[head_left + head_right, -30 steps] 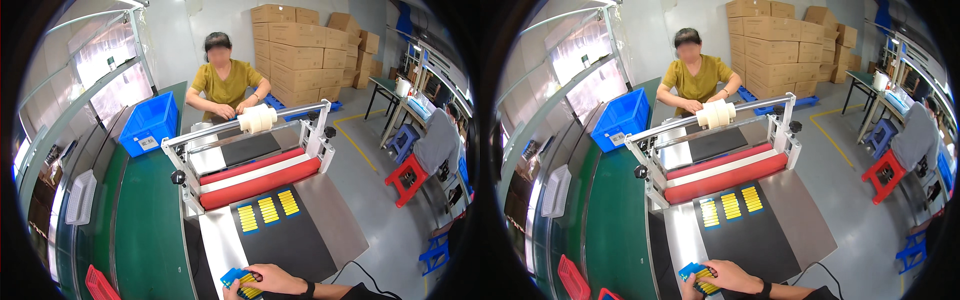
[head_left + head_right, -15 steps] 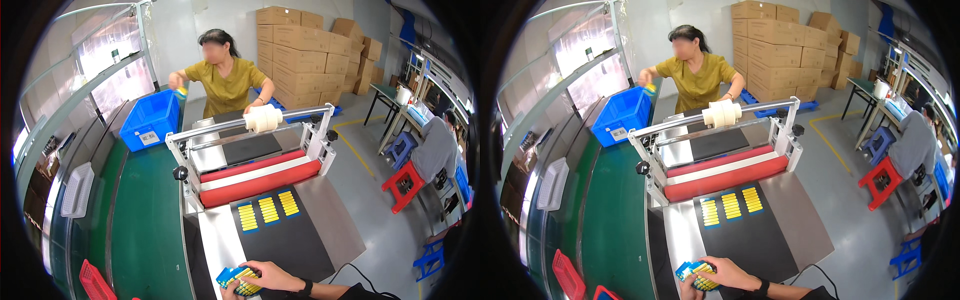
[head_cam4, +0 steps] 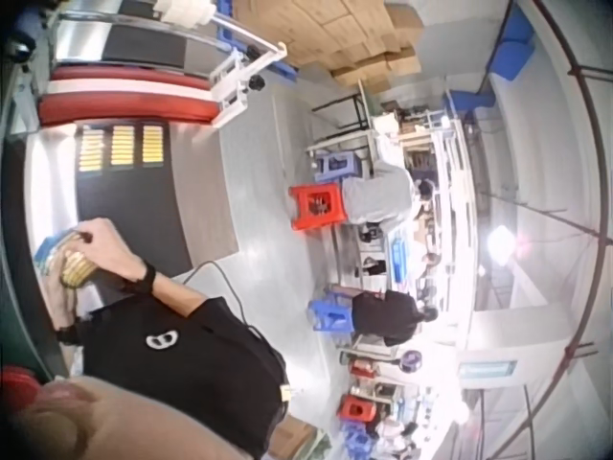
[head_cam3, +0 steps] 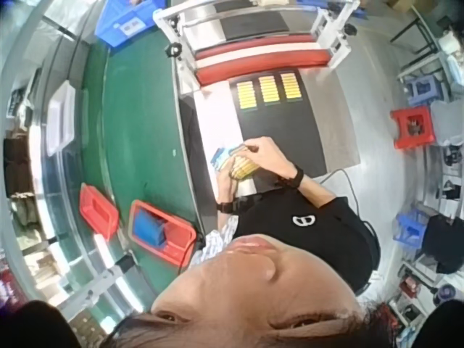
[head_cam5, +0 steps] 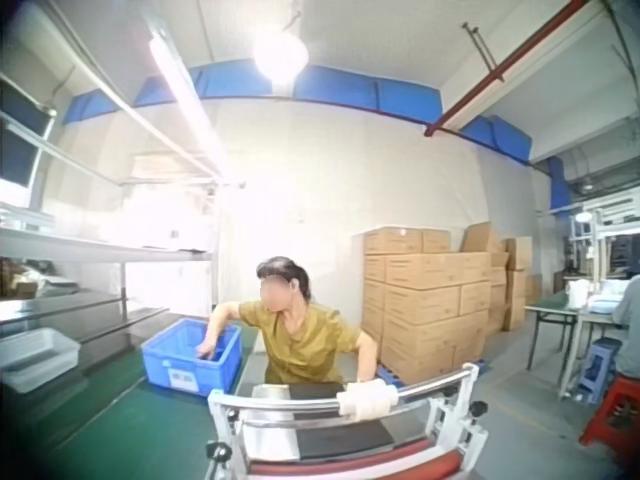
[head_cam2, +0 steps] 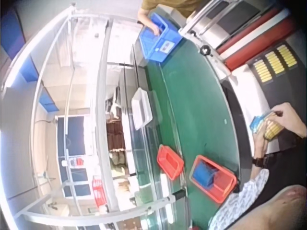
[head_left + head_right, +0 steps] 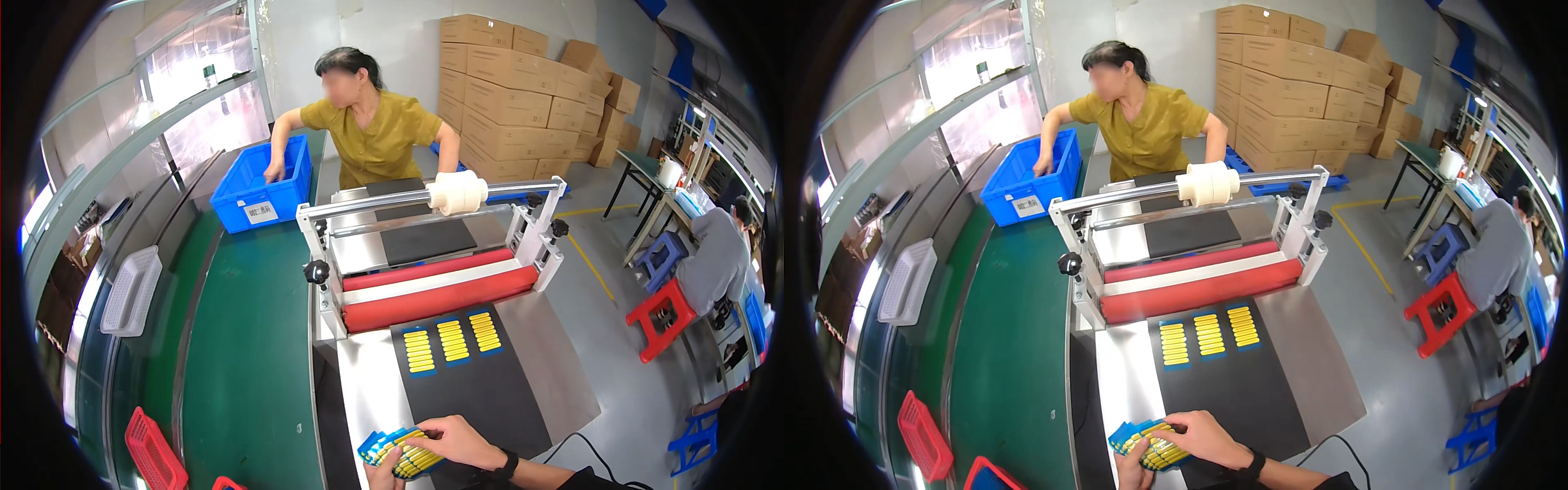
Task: The worker is aligning yellow magnetic strips onto black sheets and passing them through a manual rolling press machine.
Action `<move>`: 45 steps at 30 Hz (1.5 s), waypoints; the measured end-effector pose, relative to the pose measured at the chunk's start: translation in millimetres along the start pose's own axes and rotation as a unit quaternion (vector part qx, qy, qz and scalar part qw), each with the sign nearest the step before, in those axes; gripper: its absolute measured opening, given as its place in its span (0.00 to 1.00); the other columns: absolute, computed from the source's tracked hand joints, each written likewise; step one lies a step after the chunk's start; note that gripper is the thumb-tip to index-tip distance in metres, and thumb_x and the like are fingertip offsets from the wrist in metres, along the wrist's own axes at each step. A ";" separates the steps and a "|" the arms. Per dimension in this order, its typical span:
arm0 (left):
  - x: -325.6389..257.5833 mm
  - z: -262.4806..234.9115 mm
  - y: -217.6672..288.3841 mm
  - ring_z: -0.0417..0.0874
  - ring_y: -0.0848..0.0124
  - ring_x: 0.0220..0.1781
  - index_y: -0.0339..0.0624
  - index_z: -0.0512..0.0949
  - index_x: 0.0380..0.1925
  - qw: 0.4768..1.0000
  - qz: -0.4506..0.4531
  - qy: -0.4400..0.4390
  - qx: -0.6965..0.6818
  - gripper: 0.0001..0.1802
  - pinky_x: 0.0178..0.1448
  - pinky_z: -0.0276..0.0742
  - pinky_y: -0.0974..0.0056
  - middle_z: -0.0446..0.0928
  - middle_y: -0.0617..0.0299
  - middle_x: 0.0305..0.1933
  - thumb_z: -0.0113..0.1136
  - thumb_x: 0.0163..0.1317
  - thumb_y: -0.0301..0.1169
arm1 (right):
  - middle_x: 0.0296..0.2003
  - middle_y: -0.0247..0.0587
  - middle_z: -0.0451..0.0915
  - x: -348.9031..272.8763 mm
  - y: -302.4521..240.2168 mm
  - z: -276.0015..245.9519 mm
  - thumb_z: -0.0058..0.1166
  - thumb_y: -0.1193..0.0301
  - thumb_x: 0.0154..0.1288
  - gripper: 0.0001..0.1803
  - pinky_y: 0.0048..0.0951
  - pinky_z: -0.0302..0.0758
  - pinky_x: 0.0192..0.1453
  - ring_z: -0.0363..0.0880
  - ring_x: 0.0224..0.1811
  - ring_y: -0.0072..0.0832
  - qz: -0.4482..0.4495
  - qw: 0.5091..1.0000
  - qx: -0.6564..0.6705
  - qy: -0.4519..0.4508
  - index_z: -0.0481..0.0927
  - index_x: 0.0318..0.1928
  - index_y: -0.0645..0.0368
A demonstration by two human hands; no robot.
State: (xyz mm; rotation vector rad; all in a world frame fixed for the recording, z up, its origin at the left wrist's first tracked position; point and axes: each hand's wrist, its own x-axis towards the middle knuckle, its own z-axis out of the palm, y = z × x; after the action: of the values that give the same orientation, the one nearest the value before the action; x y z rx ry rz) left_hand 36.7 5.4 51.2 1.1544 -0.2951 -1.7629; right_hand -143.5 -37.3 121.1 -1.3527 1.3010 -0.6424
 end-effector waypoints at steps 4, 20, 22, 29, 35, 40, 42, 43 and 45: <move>-2.5 7.5 2.3 0.82 0.63 0.56 0.31 0.72 0.62 0.999 -0.024 0.004 -0.021 0.20 0.58 0.81 0.61 0.79 0.52 0.57 0.57 0.73 0.25 | 0.31 0.39 0.86 0.6 0.8 -1.9 0.67 0.61 0.68 0.20 0.21 0.75 0.36 0.79 0.31 0.18 -0.031 0.999 -0.037 0.017 0.87 0.49 0.66; 8.8 -1.6 -25.8 0.79 0.56 0.63 0.45 0.60 0.74 0.994 0.033 -0.003 -0.101 0.35 0.66 0.80 0.54 0.74 0.51 0.65 0.61 0.69 0.23 | 0.36 0.38 0.87 -9.1 -1.9 -14.5 0.66 0.66 0.70 0.20 0.20 0.78 0.38 0.81 0.32 0.16 -0.048 0.997 0.035 0.050 0.82 0.54 0.68; 10.7 4.9 -23.5 0.87 0.57 0.51 0.39 0.70 0.60 0.981 0.131 -0.009 -0.141 0.28 0.56 0.86 0.51 0.81 0.49 0.52 0.62 0.60 0.13 | 0.34 0.37 0.86 -6.8 0.2 -14.7 0.65 0.64 0.70 0.20 0.20 0.77 0.36 0.80 0.31 0.16 -0.040 0.999 0.009 0.032 0.82 0.52 0.69; 12.6 10.7 -22.3 0.87 0.59 0.50 0.38 0.73 0.57 0.986 0.126 0.003 -0.106 0.24 0.55 0.86 0.55 0.83 0.51 0.50 0.62 0.61 0.13 | 0.34 0.40 0.79 -5.8 1.3 -10.9 0.63 0.58 0.72 0.22 0.27 0.75 0.39 0.79 0.34 0.25 -0.096 0.994 -0.047 0.018 0.83 0.46 0.68; 13.9 8.2 -22.8 0.88 0.60 0.48 0.36 0.75 0.53 0.988 0.133 0.006 -0.079 0.21 0.53 0.87 0.57 0.84 0.52 0.47 0.64 0.60 0.13 | 0.37 0.44 0.79 -5.5 0.8 -13.2 0.63 0.57 0.71 0.22 0.30 0.75 0.40 0.79 0.35 0.32 -0.126 0.990 -0.059 0.012 0.83 0.45 0.68; 10.6 3.5 -22.3 0.88 0.59 0.49 0.36 0.73 0.55 0.988 0.115 0.004 -0.104 0.23 0.53 0.87 0.56 0.83 0.51 0.49 0.65 0.60 0.15 | 0.36 0.38 0.79 -5.1 4.1 -14.2 0.65 0.58 0.70 0.21 0.26 0.73 0.38 0.77 0.34 0.23 -0.088 0.995 -0.055 -0.001 0.85 0.43 0.67; 9.7 2.2 -22.8 0.88 0.58 0.49 0.36 0.72 0.56 0.988 0.120 0.008 -0.101 0.24 0.53 0.87 0.56 0.82 0.50 0.50 0.65 0.60 0.15 | 0.32 0.36 0.78 -6.1 3.8 -14.2 0.66 0.59 0.69 0.20 0.25 0.71 0.36 0.75 0.31 0.20 -0.077 0.997 -0.015 0.016 0.85 0.42 0.68; 9.9 0.4 -23.7 0.88 0.58 0.49 0.36 0.72 0.56 0.988 0.120 0.010 -0.102 0.24 0.53 0.87 0.56 0.82 0.50 0.50 0.65 0.60 0.15 | 0.32 0.36 0.78 -6.1 3.3 -14.6 0.66 0.59 0.69 0.20 0.25 0.71 0.36 0.75 0.31 0.20 -0.077 0.997 -0.016 0.015 0.85 0.42 0.68; 10.3 -3.1 -24.9 0.88 0.58 0.49 0.36 0.72 0.56 0.987 0.121 0.003 -0.108 0.23 0.54 0.87 0.56 0.82 0.51 0.49 0.65 0.60 0.16 | 0.28 0.34 0.77 -5.3 1.6 -15.9 0.67 0.59 0.69 0.20 0.23 0.70 0.34 0.73 0.29 0.18 -0.075 0.996 -0.046 0.010 0.85 0.40 0.69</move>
State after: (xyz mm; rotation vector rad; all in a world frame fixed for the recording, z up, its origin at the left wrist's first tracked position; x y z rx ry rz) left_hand 23.8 10.3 27.8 0.9277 -0.2250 -1.5357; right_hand -159.8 -37.3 125.3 -1.5336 1.2653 -0.7078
